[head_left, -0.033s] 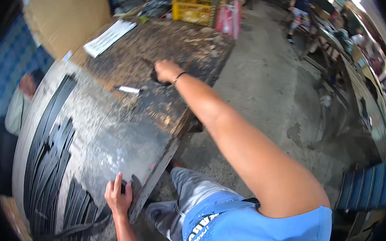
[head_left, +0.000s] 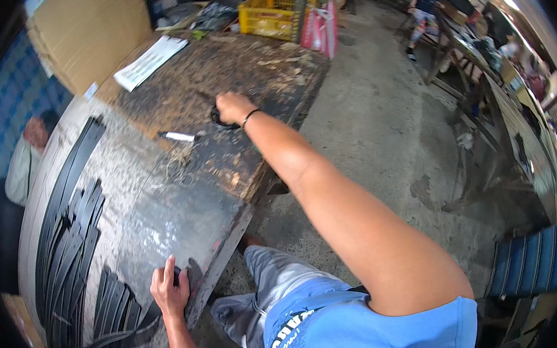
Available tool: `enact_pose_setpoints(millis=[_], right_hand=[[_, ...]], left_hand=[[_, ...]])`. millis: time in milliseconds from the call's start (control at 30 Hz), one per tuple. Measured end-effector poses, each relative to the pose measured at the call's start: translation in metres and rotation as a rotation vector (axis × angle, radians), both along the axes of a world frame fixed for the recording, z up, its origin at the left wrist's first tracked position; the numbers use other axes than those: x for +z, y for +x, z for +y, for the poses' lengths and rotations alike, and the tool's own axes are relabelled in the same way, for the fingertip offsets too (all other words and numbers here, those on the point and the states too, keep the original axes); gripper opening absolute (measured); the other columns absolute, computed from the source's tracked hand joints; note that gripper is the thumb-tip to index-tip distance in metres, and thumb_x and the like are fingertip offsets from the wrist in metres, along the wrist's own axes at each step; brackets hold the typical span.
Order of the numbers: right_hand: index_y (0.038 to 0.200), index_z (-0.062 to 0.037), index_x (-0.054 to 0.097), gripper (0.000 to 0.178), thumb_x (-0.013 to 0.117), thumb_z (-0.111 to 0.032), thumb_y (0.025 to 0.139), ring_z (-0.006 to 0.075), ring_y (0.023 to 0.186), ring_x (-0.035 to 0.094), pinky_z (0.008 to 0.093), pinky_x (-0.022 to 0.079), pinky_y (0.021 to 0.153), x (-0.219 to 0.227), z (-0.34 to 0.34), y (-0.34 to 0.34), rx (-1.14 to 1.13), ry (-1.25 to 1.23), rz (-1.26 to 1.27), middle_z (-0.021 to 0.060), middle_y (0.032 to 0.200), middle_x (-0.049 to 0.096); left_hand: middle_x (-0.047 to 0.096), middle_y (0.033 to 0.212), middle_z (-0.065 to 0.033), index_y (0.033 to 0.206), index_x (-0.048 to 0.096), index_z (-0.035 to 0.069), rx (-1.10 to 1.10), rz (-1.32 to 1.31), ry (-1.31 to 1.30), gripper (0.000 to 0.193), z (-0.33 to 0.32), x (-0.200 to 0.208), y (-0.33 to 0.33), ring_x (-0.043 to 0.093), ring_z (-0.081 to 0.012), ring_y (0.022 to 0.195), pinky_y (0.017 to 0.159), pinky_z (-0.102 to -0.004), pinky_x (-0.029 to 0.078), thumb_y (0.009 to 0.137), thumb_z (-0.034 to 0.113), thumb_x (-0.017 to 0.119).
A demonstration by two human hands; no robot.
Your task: Cutting and checking dimensions of long black leather straps with holes at a workshop workbench.
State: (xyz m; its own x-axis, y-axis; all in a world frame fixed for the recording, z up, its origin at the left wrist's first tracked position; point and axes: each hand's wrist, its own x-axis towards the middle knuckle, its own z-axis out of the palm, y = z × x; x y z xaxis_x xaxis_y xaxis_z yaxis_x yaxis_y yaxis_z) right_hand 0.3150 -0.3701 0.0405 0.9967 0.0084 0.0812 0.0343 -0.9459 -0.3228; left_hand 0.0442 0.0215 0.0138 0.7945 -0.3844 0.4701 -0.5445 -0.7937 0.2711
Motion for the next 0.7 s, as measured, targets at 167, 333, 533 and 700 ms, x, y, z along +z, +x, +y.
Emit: enact_pose_setpoints(millis=[167, 333, 533, 700], right_hand=[[0.082, -0.0037, 0.071, 0.024, 0.066, -0.02, 0.065, 0.0385, 0.087, 0.066, 0.0457, 0.054, 0.078, 0.02, -0.013, -0.022, 0.01, 0.034, -0.083, 0.0254, 0.09, 0.066], [0.131, 0.0026, 0.051, 0.048, 0.064, -0.012, 0.087, 0.0127, 0.064, 0.057, 0.0277, 0.045, 0.055, 0.042, -0.049, -0.096, -0.065, 1.004, -0.157, 0.0055, 0.081, 0.062], [0.139, -0.0057, 0.04, 0.069, 0.062, -0.047, 0.089, 0.0101, 0.059, 0.056, 0.0244, 0.049, 0.05, 0.034, 0.021, -0.259, 0.359, 1.57, 0.147, 0.0025, 0.081, 0.057], [0.135, -0.0091, 0.043, 0.053, 0.058, -0.039, 0.094, 0.005, 0.055, 0.05, 0.0217, 0.045, 0.05, -0.001, 0.082, -0.327, 0.389, 1.26, 0.483, -0.0038, 0.071, 0.047]], left_hand=[[0.059, 0.081, -0.0147, 0.116, 0.063, 0.006, 0.045, 0.026, -0.056, 0.042, 0.002, 0.0, -0.002, 0.059, -0.033, 0.07, 0.062, -0.0402, 0.049, 0.075, 0.012, 0.071], [0.066, 0.106, -0.0211, 0.114, 0.061, 0.0, 0.209, 0.031, -0.377, 0.035, -0.012, -0.008, 0.012, 0.065, -0.0347, 0.098, 0.085, -0.038, 0.051, 0.085, 0.017, 0.068], [0.069, 0.091, -0.0096, 0.108, 0.053, 0.002, 0.227, 0.131, -0.875, 0.021, -0.028, -0.01, -0.025, 0.063, -0.0113, 0.072, 0.069, -0.0261, 0.052, 0.101, 0.021, 0.048], [0.068, 0.087, -0.0102, 0.104, 0.054, 0.001, 0.202, 0.232, -1.196, 0.026, -0.026, -0.005, -0.039, 0.063, -0.0118, 0.071, 0.067, -0.0258, 0.052, 0.102, 0.027, 0.046]])
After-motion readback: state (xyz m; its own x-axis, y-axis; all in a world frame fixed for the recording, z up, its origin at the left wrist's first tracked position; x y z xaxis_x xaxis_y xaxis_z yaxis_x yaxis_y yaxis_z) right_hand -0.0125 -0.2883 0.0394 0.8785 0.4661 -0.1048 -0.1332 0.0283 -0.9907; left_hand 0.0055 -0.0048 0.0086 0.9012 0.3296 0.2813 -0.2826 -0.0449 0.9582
